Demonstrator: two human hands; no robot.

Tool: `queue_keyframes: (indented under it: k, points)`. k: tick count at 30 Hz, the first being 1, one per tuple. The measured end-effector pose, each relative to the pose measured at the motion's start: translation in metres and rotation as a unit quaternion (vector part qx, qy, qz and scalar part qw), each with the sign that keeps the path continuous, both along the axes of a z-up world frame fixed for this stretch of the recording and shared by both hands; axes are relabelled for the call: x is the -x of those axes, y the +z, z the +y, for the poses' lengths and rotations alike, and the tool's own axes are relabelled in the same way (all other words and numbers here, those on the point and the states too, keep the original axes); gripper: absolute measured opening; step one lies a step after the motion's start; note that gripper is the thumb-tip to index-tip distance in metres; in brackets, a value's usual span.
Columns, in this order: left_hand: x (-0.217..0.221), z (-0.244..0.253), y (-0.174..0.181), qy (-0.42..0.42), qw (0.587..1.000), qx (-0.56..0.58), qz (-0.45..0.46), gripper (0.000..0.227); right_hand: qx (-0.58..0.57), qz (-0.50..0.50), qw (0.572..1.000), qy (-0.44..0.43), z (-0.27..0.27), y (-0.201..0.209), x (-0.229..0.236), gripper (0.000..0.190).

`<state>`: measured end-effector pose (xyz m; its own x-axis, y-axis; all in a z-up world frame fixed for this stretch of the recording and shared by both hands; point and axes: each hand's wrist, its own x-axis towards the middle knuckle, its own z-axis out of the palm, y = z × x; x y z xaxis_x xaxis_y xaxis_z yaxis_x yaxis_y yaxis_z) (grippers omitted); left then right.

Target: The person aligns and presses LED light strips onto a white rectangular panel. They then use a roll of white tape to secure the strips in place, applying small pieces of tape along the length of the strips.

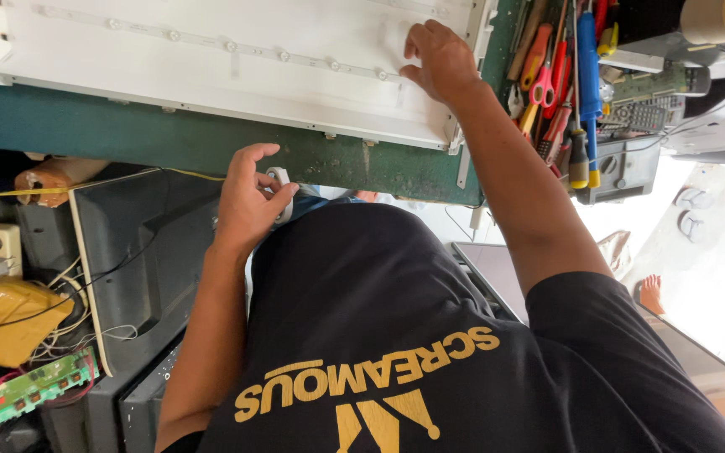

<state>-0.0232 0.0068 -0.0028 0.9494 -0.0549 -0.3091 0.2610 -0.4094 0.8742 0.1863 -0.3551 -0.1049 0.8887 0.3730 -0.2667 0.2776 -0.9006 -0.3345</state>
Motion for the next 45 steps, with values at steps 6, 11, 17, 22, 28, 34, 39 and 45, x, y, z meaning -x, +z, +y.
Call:
queue_keyframes:
  k: [6, 11, 17, 22, 28, 34, 39, 45]
  points:
    - [0.005, 0.01, 0.006, 0.019, 1.0, -0.012, 0.013, 0.051, -0.057, 0.036, 0.994, -0.086, -0.005, 0.011, 0.0, 0.04]
    - [0.008, 0.009, -0.003, 0.006, 1.0, -0.015, 0.013, 0.052, -0.042, 0.041, 0.99, -0.13, 0.003, 0.012, 0.004, 0.029]
    - [0.006, 0.008, -0.008, 0.003, 1.0, 0.0, -0.002, 0.052, -0.05, -0.111, 0.992, 0.046, -0.014, -0.016, 0.025, 0.012]
    - [0.002, 0.005, -0.007, -0.009, 1.0, 0.007, -0.02, 0.051, -0.024, -0.207, 0.971, 0.113, -0.02, -0.036, 0.024, 0.007]
    - [0.004, 0.009, -0.016, -0.018, 0.999, 0.009, -0.032, 0.052, 0.003, -0.281, 0.948, 0.148, -0.012, -0.035, 0.028, 0.011]
    - [0.008, 0.009, -0.008, -0.001, 1.0, 0.008, -0.008, 0.051, 0.017, -0.256, 0.956, 0.145, -0.013, -0.034, 0.029, 0.013]
    - [0.013, 0.009, -0.009, -0.009, 1.0, 0.002, -0.012, 0.051, 0.02, -0.23, 0.967, 0.105, 0.0, -0.017, 0.046, 0.009]
    - [0.018, 0.013, -0.017, 0.006, 1.0, 0.004, -0.003, 0.052, 0.062, -0.145, 0.987, 0.028, 0.015, 0.003, 0.1, 0.028]
